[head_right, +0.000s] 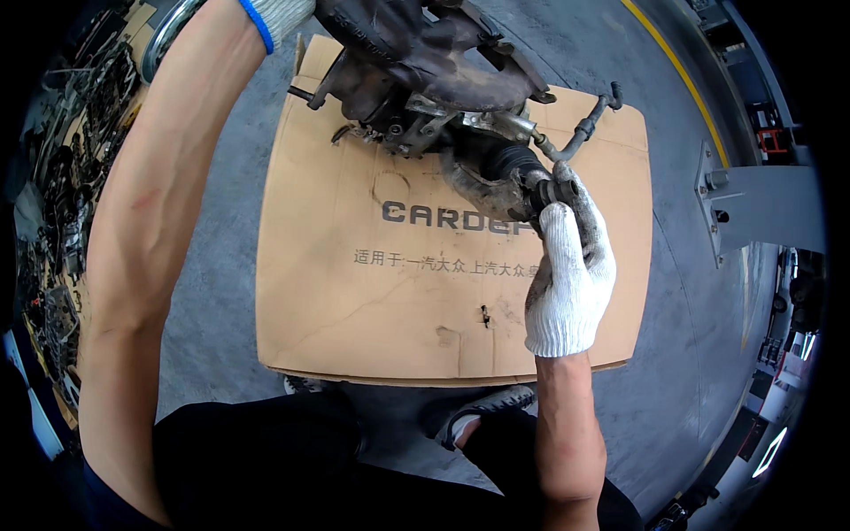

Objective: The person sits on the floor and inspects a car exhaust manifold and turbocharger assembly placed on a cardboard box. They rotate the assembly to view different angles, detach a metal pipe, and examine the interior of the turbocharger housing before reassembling the components.

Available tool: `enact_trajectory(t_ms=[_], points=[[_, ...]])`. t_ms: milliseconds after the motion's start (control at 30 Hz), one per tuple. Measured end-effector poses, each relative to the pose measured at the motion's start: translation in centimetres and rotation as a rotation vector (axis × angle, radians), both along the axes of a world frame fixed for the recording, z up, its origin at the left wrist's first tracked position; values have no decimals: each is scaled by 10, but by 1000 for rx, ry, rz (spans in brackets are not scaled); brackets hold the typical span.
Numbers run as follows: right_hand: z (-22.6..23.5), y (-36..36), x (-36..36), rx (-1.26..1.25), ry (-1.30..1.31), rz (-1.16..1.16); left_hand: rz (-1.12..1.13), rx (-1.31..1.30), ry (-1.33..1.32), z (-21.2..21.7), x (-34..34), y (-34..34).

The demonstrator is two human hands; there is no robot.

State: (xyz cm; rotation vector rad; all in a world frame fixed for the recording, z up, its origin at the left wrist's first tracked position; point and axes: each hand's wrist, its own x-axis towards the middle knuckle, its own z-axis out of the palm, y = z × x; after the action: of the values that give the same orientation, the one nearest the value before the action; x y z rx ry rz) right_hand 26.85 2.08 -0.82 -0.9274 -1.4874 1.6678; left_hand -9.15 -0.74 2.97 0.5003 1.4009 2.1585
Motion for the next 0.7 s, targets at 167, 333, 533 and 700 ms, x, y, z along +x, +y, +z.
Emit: enact_trajectory(t_ms=[167,333,533,700], points=[[4,4,-1,-42,32,4,-18,50,85,3,10,-4],[7,-3,-4,22,-53,33,47,11,69,2,12,-9],[1,-13,-12,216,-66,27,56,-23,32,4,7,-3],[-12,-25,-17,370,-171,-170,37,25,92,7,27,-12]])
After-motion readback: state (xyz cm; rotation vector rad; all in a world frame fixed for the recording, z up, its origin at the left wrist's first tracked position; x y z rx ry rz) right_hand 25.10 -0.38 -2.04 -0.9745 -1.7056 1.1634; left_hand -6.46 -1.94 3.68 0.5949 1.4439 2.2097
